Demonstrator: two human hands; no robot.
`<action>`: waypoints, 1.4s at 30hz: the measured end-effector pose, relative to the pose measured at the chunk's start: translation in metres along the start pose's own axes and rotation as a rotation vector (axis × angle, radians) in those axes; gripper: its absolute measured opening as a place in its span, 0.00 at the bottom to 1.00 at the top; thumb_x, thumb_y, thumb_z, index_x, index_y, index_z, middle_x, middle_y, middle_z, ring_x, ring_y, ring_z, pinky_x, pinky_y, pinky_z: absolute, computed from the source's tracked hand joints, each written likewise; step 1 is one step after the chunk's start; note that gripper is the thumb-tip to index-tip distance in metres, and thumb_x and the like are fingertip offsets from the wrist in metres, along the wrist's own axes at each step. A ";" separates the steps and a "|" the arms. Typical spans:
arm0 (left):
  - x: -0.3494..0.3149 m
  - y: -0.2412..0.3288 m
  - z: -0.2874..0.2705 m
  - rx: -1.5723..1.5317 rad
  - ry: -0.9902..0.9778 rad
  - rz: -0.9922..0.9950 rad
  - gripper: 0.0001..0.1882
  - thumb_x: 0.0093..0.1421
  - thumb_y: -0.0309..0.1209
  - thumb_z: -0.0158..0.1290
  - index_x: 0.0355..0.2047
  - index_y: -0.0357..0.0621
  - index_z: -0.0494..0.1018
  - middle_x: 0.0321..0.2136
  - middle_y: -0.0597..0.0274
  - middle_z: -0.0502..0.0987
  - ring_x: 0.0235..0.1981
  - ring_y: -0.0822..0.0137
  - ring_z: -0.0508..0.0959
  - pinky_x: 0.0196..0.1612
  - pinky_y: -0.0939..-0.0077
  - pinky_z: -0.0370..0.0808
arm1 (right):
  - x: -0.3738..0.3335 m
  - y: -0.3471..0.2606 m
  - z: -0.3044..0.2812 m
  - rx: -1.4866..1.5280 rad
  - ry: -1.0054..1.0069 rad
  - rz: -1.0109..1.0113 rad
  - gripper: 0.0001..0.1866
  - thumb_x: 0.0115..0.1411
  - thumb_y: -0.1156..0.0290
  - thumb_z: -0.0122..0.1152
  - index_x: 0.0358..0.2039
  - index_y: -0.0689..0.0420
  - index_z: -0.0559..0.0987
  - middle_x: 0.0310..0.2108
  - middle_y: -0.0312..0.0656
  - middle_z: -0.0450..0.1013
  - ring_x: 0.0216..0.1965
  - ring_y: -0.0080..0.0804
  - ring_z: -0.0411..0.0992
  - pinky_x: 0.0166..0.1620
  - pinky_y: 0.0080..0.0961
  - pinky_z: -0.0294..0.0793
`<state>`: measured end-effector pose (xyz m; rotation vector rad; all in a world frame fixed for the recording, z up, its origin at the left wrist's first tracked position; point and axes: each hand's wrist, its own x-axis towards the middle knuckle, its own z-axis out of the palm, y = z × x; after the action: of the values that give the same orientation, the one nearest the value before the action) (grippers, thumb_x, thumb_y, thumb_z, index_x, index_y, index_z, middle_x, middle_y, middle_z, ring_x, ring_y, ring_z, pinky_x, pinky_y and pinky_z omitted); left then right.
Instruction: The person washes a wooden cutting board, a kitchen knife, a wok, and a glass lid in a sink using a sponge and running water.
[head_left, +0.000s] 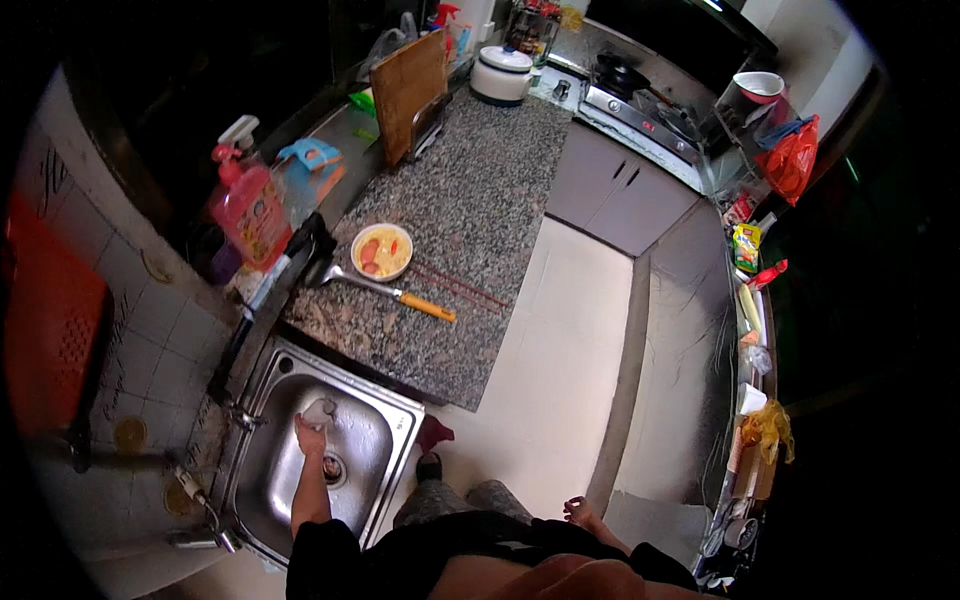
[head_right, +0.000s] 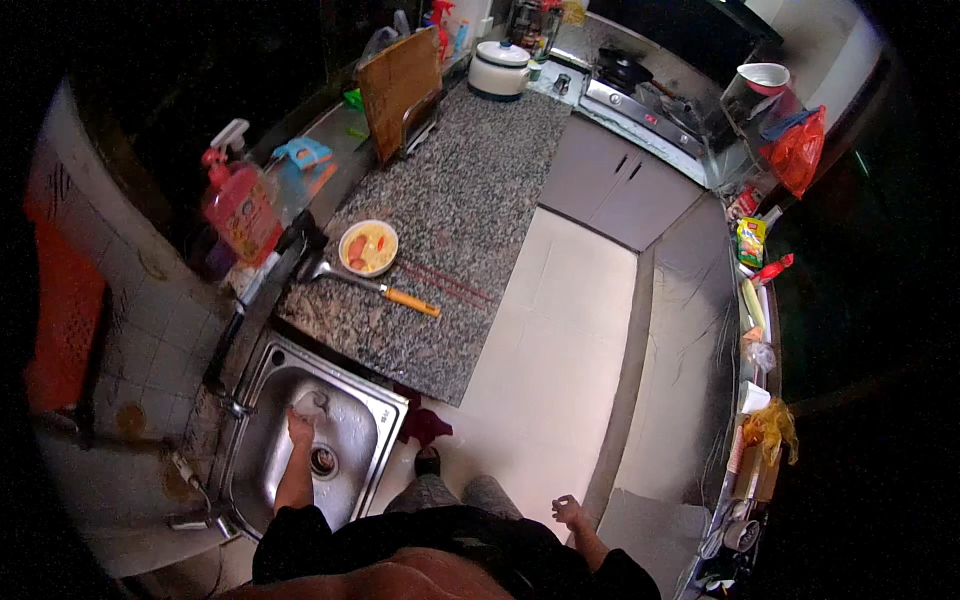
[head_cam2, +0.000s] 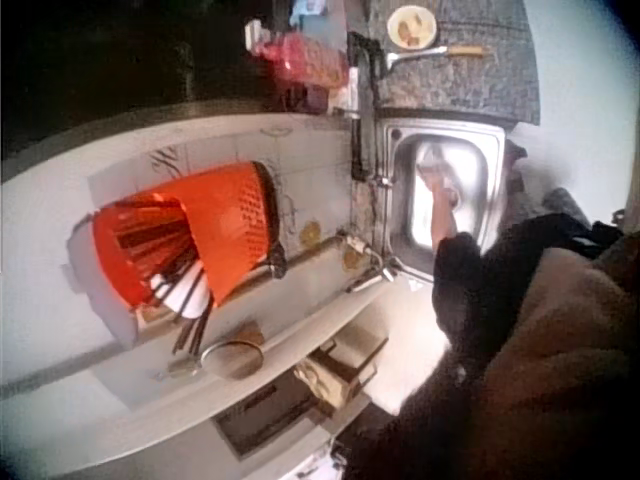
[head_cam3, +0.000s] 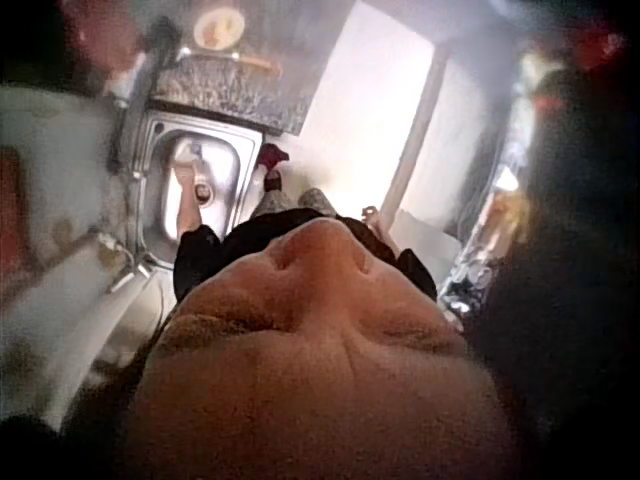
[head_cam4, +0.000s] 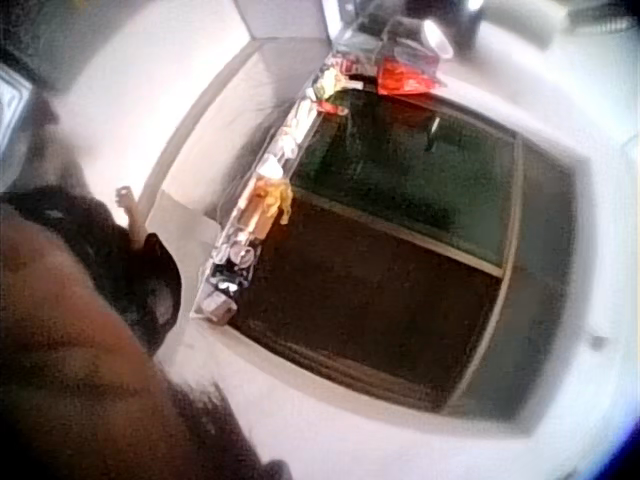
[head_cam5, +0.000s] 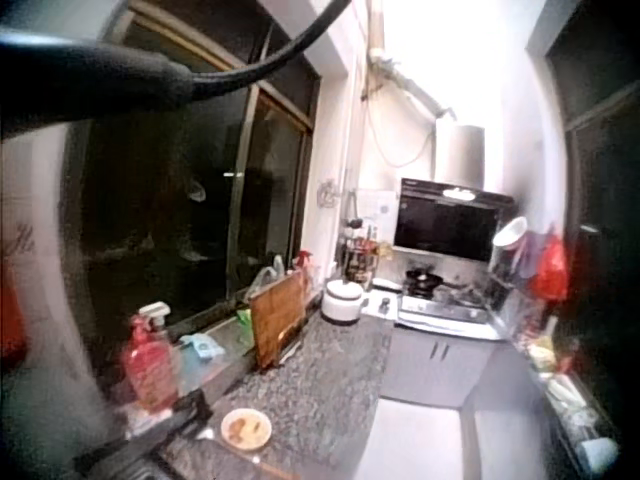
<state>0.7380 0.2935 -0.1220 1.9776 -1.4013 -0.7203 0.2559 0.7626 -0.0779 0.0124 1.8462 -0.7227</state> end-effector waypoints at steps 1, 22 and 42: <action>0.012 -0.025 0.008 0.071 -0.099 -0.107 0.35 0.36 0.30 0.57 0.47 0.39 0.58 0.36 0.47 0.71 0.33 0.54 0.73 0.35 0.67 0.71 | 0.005 -0.015 0.003 -0.027 0.000 -0.026 0.18 0.50 0.64 0.57 0.35 0.56 0.60 0.24 0.42 0.69 0.19 0.28 0.67 0.19 0.25 0.68; -0.076 0.398 0.167 -0.681 0.220 0.289 0.07 0.58 0.30 0.42 0.29 0.38 0.65 0.22 0.68 0.65 0.22 0.78 0.63 0.25 0.86 0.61 | 0.181 -0.192 -0.205 -0.133 -0.036 -0.227 0.15 0.50 0.64 0.55 0.32 0.60 0.65 0.22 0.43 0.68 0.18 0.28 0.68 0.17 0.22 0.67; -0.056 0.772 0.580 -1.099 -0.932 -0.425 0.12 0.57 0.39 0.42 0.28 0.43 0.67 0.20 0.66 0.71 0.23 0.74 0.71 0.26 0.84 0.68 | 0.416 -0.450 -0.389 0.333 -0.015 -0.203 0.13 0.52 0.68 0.51 0.37 0.59 0.66 0.31 0.46 0.70 0.27 0.33 0.70 0.27 0.25 0.71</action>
<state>-0.1799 0.0520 0.0629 1.0041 -0.6165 -2.2017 -0.3948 0.4479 -0.1398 0.0359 1.7092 -1.1636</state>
